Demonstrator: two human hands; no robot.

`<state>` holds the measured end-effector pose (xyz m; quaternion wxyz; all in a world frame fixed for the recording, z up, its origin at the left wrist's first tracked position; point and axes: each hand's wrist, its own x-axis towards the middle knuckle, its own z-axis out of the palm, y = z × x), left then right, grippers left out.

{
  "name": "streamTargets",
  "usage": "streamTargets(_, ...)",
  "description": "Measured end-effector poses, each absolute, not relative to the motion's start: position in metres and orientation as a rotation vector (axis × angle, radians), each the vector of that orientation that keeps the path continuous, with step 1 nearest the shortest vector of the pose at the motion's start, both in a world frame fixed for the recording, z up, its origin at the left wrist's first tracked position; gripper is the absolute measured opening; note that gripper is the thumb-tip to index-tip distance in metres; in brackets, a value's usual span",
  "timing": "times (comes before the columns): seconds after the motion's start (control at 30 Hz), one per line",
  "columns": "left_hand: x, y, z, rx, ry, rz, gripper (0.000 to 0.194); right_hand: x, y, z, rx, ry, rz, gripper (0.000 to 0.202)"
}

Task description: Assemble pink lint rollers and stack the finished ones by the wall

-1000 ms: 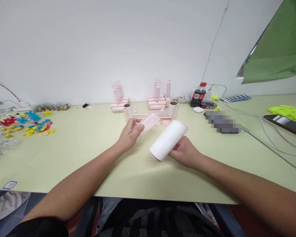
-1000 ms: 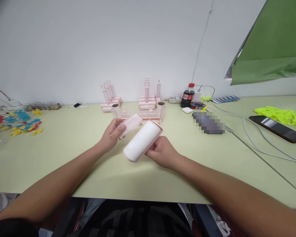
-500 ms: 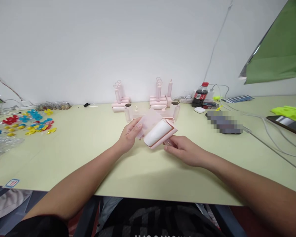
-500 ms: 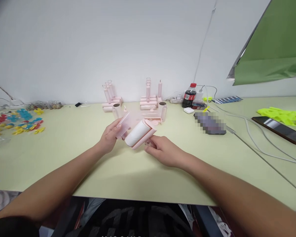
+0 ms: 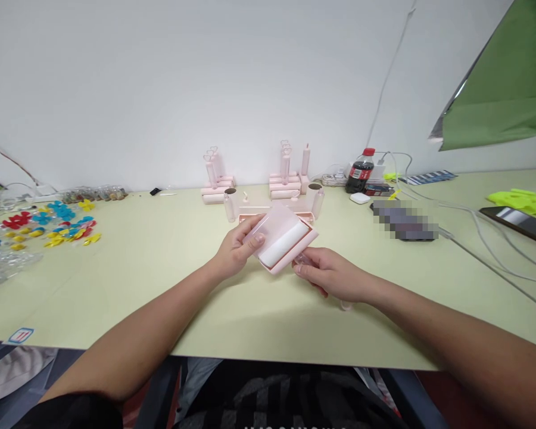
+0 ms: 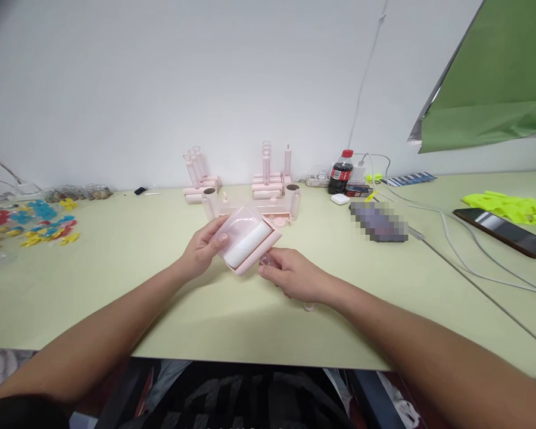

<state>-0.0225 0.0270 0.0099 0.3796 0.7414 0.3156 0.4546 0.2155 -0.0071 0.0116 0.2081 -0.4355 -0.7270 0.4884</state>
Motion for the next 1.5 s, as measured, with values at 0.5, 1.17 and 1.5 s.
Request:
streamTargets(0.5,-0.01,0.017,0.007,1.909,0.852,0.991,0.054,0.213,-0.008,0.01,-1.26,-1.994,1.354,0.025)
streamTargets(1.17,-0.002,0.008,0.004,2.072,1.117,1.198,0.05,0.207,-0.005,0.004,-1.282,-1.626,1.659,0.03)
streamTargets(1.5,0.02,-0.025,0.01,3.023,0.551,0.982,0.037,0.204,-0.008,0.012,-0.932,-1.172,1.886,0.038)
